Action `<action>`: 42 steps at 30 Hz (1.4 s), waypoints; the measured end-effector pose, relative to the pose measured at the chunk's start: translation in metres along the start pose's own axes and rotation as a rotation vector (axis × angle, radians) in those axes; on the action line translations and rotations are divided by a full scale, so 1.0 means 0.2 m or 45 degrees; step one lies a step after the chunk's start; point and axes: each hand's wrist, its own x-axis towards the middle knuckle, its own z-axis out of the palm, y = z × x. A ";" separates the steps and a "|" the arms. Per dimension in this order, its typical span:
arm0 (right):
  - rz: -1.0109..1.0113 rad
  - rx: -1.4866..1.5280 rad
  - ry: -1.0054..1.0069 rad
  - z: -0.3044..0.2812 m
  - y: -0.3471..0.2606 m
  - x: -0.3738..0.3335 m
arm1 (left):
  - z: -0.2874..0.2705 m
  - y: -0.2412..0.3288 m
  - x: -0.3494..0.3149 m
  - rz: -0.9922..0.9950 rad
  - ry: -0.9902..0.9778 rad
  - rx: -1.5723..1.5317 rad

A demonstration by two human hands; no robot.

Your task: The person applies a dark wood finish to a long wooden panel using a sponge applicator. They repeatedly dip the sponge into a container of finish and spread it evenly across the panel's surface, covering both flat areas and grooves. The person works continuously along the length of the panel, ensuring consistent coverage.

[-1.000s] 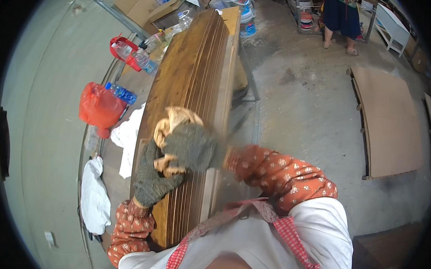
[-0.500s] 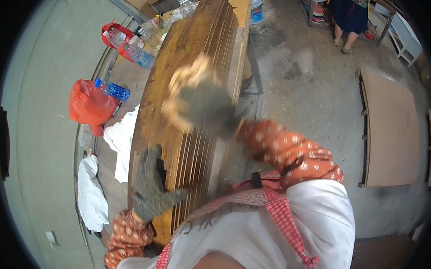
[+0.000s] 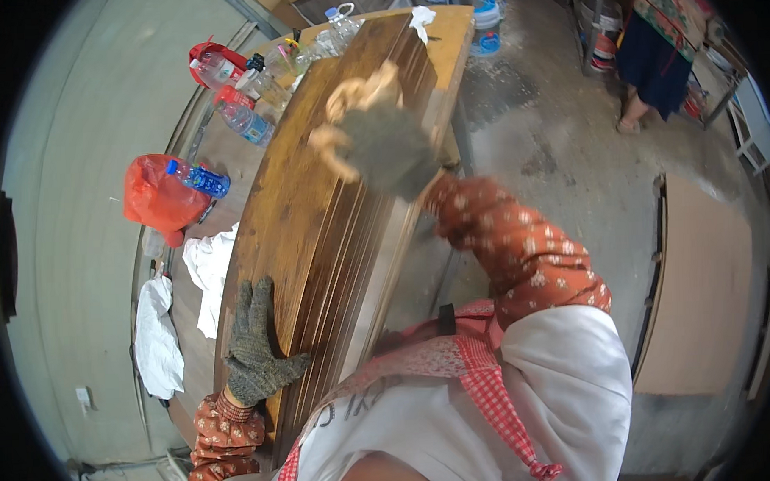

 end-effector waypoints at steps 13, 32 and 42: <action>-0.360 0.550 -0.015 0.16 0.53 0.11 | 0.05 0.16 0.25 -0.044 0.082 0.111; -0.788 0.966 -0.114 0.26 0.33 0.61 | -0.36 0.05 0.17 -0.701 -0.071 -0.405; -0.715 0.599 -0.243 0.22 0.30 0.69 | -0.42 0.03 0.16 -0.520 -0.074 -0.364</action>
